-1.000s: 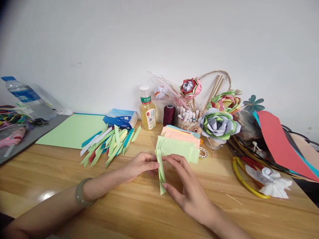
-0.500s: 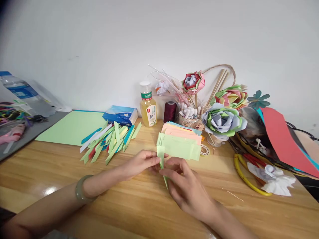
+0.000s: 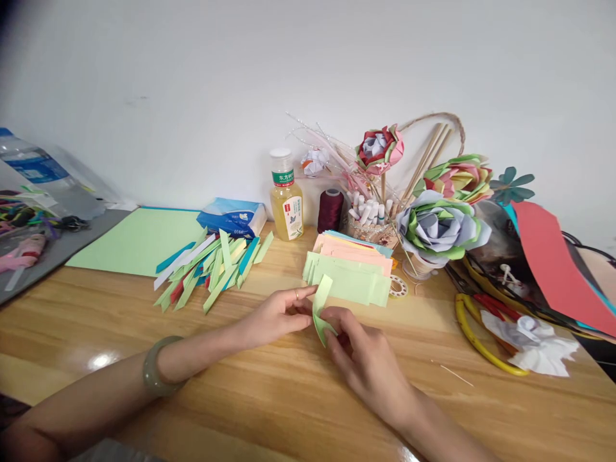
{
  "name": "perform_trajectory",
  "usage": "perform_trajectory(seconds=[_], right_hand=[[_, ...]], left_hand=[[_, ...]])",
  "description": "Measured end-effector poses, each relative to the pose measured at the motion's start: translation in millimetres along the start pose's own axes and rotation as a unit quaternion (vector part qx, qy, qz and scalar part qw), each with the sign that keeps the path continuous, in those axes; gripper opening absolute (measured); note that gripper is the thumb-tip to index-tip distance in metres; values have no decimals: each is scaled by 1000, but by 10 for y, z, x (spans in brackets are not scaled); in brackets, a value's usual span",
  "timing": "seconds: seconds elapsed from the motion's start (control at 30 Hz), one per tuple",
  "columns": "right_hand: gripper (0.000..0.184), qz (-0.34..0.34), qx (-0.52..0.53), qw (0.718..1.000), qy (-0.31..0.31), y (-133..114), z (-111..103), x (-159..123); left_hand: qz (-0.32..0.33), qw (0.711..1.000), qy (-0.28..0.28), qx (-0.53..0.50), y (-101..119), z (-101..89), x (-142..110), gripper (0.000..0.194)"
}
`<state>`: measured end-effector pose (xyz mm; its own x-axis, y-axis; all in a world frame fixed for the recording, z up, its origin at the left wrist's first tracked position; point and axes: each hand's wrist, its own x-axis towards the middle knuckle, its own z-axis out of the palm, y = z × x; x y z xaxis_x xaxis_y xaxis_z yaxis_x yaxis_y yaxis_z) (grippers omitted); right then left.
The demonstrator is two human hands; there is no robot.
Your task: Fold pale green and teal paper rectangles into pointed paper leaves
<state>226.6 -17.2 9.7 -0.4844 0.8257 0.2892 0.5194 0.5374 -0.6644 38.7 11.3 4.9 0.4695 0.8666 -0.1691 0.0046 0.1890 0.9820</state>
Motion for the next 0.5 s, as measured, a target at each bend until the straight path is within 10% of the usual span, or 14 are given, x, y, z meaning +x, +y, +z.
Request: perform_trajectory(seconds=[0.37,0.5], right_hand=[[23,79,27,996,-17,44,44,39],[44,-8,-117,991,63,109,45,40]], left_hand=[[58,998,-7,4,-70,25,31,41],[68,997,5,26,-118,-15,50,35]])
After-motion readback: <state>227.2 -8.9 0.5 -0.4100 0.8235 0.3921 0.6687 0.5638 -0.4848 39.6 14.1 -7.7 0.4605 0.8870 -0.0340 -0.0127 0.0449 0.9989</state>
